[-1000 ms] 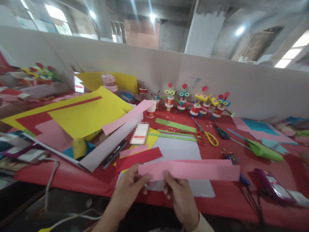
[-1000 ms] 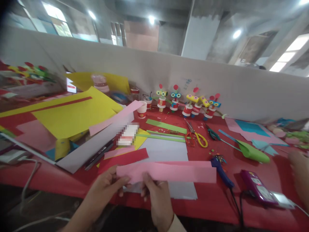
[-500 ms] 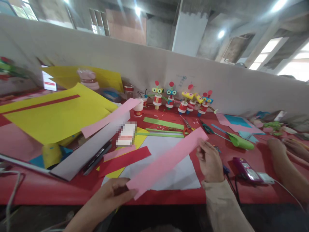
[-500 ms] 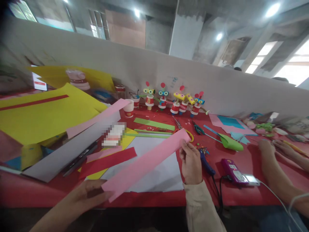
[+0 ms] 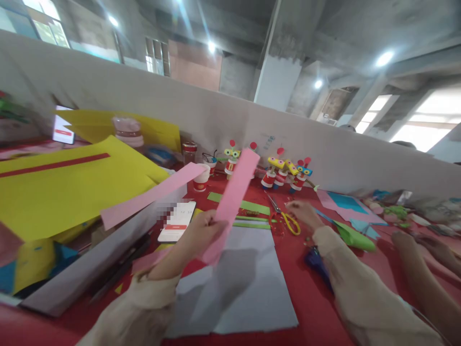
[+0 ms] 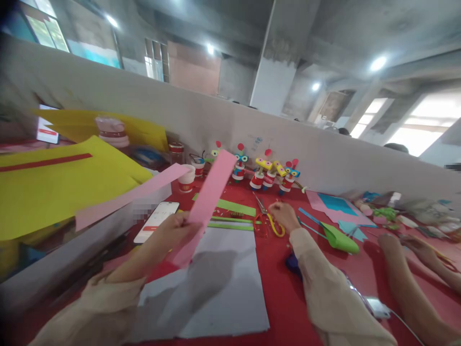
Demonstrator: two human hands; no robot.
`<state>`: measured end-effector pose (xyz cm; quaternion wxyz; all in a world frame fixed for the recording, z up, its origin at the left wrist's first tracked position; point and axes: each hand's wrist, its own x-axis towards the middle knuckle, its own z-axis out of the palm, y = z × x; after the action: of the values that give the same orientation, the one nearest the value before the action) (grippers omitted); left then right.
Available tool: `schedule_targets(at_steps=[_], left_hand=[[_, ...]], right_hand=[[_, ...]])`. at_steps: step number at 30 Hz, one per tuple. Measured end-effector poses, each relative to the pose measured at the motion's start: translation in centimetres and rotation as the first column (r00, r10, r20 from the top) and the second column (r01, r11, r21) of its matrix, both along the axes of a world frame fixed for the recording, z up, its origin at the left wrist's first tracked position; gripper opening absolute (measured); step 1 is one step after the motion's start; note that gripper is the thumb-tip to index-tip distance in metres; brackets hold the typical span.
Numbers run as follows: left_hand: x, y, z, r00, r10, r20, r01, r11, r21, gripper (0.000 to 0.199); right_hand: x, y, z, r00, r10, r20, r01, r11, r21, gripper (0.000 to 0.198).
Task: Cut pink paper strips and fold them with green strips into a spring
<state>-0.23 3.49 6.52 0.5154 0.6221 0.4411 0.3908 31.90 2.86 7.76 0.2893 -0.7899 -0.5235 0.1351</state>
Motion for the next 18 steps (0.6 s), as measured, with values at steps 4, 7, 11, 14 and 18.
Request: schedule_targets(at_steps=[4,7,11,14,18], left_hand=[[0.9,3.1,-2.4,0.980,0.069,0.188,-0.085,0.993,0.079,0.021],[1.1,4.1,-4.2,0.989,0.055,0.139,-0.083,0.974,0.209,0.016],[0.8,4.2,-4.9,0.991,0.121,0.053,-0.132,0.929,0.345,0.013],[0.4,4.0,-4.5,0.974,0.224,0.028,-0.218,0.901,0.376,0.013],[-0.2,3.9,-4.0,0.947,0.318,0.055,-0.314,0.869,0.382,0.014]], right_hand=[[1.0,2.2,-3.2,0.987,0.033,0.159,-0.003,0.982,-0.186,0.018],[1.2,3.1,-4.7,0.976,0.071,0.206,-0.012,0.961,-0.276,0.026],[2.3,3.9,-5.7,0.966,0.114,0.231,0.003,0.892,-0.452,0.047],[3.1,4.1,-5.9,0.964,0.085,0.252,0.039,0.893,-0.449,0.042],[3.6,4.4,-4.5,0.944,0.093,0.318,0.054,0.904,-0.424,0.043]])
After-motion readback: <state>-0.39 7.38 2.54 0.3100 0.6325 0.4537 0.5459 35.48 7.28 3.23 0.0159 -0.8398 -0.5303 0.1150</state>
